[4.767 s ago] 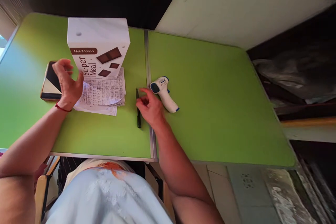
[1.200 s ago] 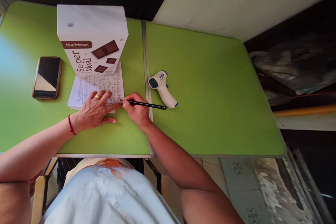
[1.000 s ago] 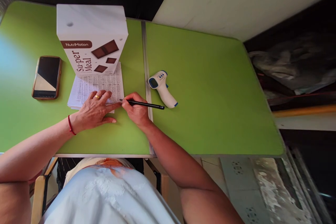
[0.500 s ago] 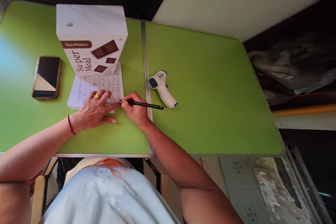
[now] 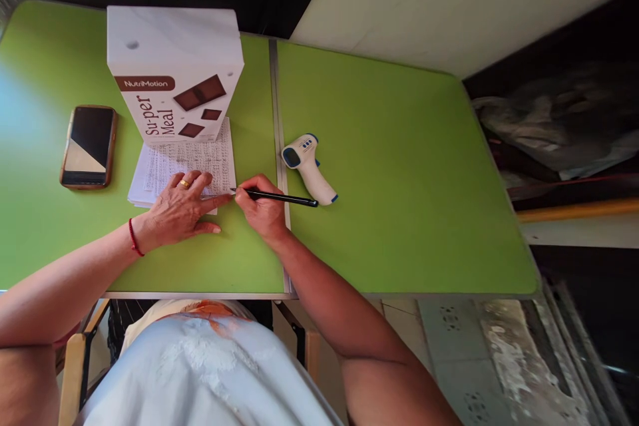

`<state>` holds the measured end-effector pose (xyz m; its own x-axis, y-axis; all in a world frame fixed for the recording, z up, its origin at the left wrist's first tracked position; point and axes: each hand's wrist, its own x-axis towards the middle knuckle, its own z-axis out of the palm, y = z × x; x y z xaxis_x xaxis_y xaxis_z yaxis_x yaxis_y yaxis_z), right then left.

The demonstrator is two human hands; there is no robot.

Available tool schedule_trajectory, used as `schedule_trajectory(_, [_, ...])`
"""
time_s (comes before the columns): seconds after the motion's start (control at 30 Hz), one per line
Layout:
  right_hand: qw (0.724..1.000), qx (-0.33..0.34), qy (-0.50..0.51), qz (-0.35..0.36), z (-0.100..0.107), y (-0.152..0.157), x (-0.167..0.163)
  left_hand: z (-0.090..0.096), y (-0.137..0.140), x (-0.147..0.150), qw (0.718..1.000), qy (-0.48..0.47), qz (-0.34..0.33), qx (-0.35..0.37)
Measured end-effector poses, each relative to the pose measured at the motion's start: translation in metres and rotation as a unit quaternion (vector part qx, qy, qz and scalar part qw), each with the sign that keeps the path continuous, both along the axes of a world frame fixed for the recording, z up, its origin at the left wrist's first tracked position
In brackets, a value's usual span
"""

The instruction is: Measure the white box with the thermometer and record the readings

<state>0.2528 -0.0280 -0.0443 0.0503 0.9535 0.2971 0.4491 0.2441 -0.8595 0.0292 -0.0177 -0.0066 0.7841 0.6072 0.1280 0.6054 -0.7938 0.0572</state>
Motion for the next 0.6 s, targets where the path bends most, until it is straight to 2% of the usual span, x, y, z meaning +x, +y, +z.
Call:
schedule_trajectory(0.2, [1.0,-0.014,-0.014,-0.003,0.0031,-0.0001,-0.0008,-0.0008,-0.0005,0.0005,0.999,-0.026,0.008,-0.025])
schedule_trajectory(0.6, [1.0,-0.004,-0.004,-0.011,0.0008,-0.0002,0.0,-0.0022,0.0,0.0006,1.0,-0.015,0.004,-0.001])
